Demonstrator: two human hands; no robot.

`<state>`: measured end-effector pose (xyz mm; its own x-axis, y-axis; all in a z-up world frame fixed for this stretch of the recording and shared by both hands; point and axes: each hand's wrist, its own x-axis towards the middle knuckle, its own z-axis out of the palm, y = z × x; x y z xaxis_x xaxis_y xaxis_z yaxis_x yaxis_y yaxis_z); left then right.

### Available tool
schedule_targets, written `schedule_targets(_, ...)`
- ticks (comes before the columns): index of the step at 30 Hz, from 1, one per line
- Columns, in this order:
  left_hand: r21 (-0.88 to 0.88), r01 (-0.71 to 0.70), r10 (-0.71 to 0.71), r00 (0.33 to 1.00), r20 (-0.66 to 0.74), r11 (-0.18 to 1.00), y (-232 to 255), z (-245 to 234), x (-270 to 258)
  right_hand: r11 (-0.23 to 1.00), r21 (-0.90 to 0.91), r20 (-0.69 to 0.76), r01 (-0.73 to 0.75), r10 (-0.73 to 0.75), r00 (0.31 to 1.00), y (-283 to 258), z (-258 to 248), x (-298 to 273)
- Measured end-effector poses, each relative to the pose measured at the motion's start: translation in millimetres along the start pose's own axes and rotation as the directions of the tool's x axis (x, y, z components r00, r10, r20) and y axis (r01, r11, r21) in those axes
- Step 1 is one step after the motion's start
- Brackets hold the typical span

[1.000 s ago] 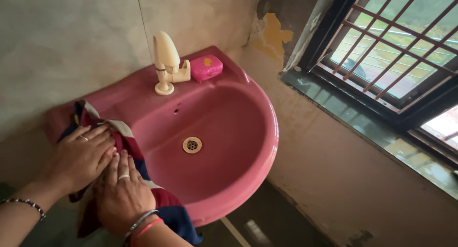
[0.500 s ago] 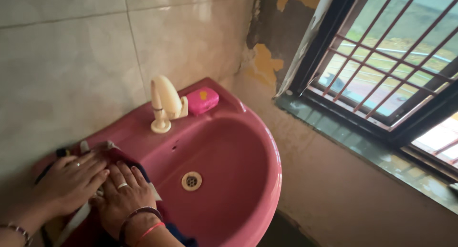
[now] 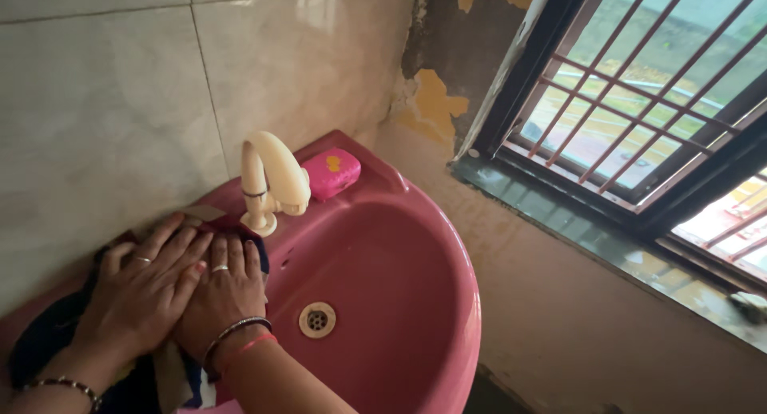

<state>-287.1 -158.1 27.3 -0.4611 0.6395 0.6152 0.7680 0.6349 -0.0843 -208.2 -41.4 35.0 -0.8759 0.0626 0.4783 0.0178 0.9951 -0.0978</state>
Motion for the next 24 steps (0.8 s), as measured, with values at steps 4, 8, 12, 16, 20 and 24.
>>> schedule_targets(4,0.087,0.012,-0.012,1.000,-0.004,0.996,4,-4,4,0.989,0.146,0.031,-0.015,0.010,0.999,1,-4,3)
schedule_targets(8,0.126,0.070,-0.074,0.997,0.028,0.990,6,5,-3,0.999,0.035,0.020,-0.025,0.024,1.000,0,0,1)
schedule_targets(12,0.224,0.039,-0.049,0.998,0.039,0.974,11,17,-19,0.991,0.121,0.101,-0.049,0.037,0.994,3,5,-17)
schedule_targets(16,0.260,-0.107,0.096,0.994,0.054,0.960,16,12,-32,0.958,0.263,0.031,-0.118,0.114,0.993,-3,26,-48)
schedule_targets(20,0.248,-0.278,0.244,0.957,0.159,0.928,15,10,-47,0.997,0.022,-0.031,-0.069,0.069,0.997,-23,63,-70)
schedule_targets(24,0.191,-0.437,0.421,0.899,0.120,0.879,2,14,-56,0.999,0.021,0.068,-0.033,0.032,0.997,-23,83,-70)
